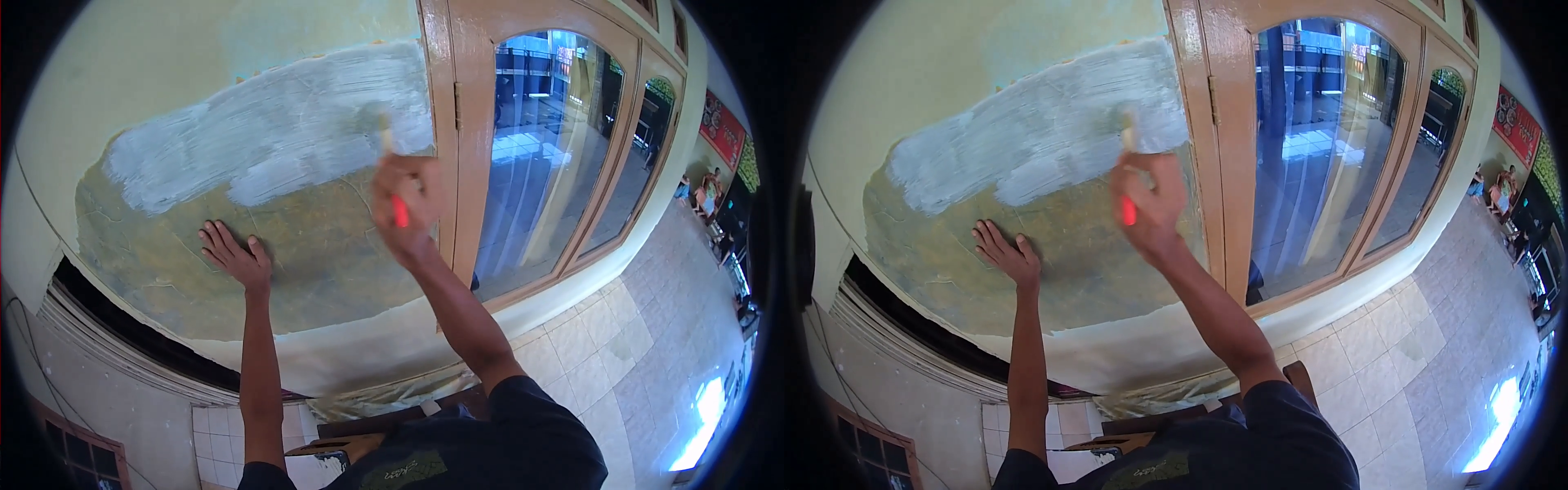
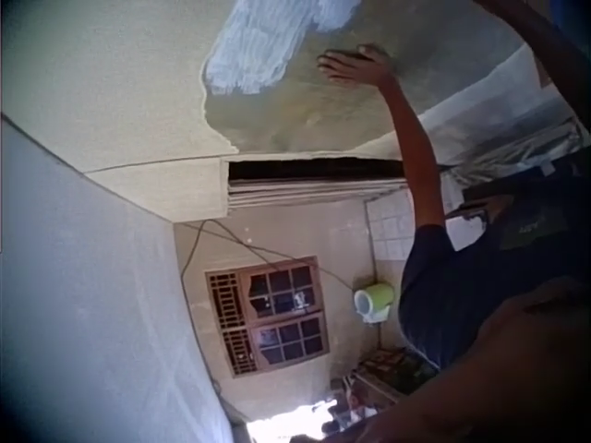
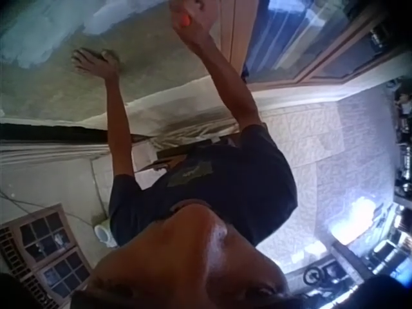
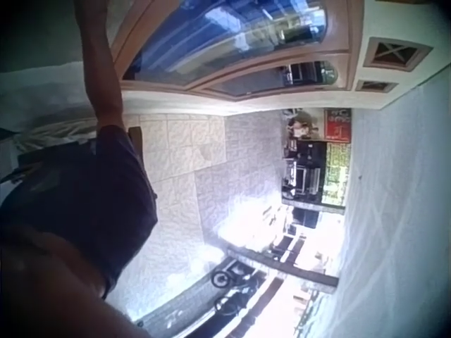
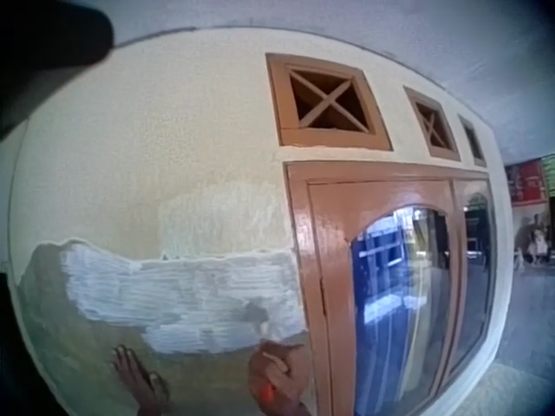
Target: Painting a section of a wall with white paint using a brush.
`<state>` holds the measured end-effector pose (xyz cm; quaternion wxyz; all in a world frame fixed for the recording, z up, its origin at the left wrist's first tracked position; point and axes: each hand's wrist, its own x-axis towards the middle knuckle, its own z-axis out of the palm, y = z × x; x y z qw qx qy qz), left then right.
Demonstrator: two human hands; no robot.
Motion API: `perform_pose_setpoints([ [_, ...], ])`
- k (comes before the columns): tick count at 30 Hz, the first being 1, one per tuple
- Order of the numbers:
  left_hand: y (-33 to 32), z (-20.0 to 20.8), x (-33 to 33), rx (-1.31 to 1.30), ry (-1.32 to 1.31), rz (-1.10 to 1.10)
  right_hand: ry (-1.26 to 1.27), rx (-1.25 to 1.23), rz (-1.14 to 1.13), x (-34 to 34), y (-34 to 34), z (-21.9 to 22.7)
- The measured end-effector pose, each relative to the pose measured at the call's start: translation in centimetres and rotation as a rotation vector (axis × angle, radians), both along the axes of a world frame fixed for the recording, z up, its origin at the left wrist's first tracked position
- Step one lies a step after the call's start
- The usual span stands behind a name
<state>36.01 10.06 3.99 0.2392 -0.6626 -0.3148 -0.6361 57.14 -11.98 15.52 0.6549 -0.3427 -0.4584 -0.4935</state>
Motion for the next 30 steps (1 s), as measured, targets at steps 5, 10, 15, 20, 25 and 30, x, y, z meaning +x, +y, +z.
perform_pose_setpoints([
  [5,-0.6,0.7,0.2,0.008,0.0,-0.013,0.077,-0.031,-0.242,1.7,-0.6,1.7],
  [10,-1.1,0.7,0.0,0.021,-0.005,-0.014,-0.004,0.024,-0.027,1.1,-1.1,2.2],
  [15,-0.9,0.9,-0.1,0.019,-0.005,-0.012,0.045,-0.15,-0.275,1.3,-1.0,2.2],
  [20,-0.5,0.8,-0.1,0.01,0.004,-0.015,0.072,0.027,-0.192,2.4,-0.7,2.8],
  [25,0.1,0.6,-0.5,-0.001,-0.009,-0.021,0.03,-0.183,-0.212,1.3,-0.3,2.8],
  [30,0.1,1.0,-0.5,0.014,-0.006,-0.032,0.071,0.0,-0.228,2.4,-0.1,3.9],
])
